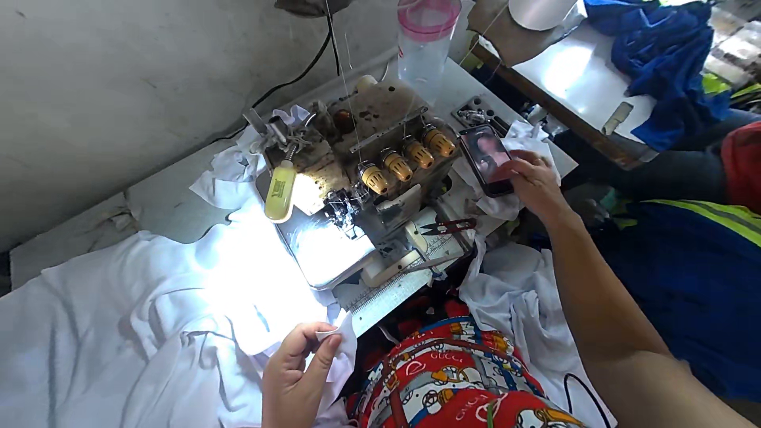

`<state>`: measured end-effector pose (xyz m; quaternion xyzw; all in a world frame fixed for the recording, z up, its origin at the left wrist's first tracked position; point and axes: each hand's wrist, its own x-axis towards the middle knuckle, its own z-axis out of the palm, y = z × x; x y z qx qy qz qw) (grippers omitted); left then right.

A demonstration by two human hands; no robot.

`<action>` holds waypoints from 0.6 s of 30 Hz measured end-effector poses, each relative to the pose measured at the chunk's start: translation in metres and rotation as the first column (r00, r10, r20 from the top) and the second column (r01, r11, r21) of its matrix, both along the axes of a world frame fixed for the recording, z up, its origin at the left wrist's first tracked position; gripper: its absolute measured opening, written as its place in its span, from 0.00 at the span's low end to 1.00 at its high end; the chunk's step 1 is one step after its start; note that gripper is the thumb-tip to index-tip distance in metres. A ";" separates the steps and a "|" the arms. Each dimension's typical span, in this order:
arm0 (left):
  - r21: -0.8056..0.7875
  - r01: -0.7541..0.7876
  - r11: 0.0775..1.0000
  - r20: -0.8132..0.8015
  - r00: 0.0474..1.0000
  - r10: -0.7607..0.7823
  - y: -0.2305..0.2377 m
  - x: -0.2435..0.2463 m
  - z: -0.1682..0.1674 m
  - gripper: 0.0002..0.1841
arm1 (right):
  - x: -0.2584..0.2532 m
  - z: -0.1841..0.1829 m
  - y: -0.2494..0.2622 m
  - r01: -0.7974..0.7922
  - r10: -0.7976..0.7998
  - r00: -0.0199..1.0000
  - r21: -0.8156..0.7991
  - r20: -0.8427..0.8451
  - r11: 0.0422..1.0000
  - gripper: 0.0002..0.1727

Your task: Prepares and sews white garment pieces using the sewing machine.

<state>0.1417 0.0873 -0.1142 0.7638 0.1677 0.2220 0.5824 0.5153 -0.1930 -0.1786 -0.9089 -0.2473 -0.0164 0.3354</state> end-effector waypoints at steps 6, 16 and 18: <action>0.010 0.016 1.000 -0.021 1.000 -0.016 -0.001 0.001 0.000 0.04 | 0.017 0.011 0.007 0.090 -0.092 0.994 -0.031 -0.051 0.995 0.22; 0.014 0.020 1.000 -0.027 0.999 -0.019 0.000 0.000 -0.003 0.04 | 0.001 -0.001 -0.016 0.151 -0.096 0.960 0.195 -0.265 0.969 0.21; 0.010 0.015 1.000 -0.025 1.000 -0.015 0.000 0.000 -0.002 0.04 | 0.001 -0.005 -0.020 0.161 -0.083 0.938 0.211 -0.335 0.964 0.22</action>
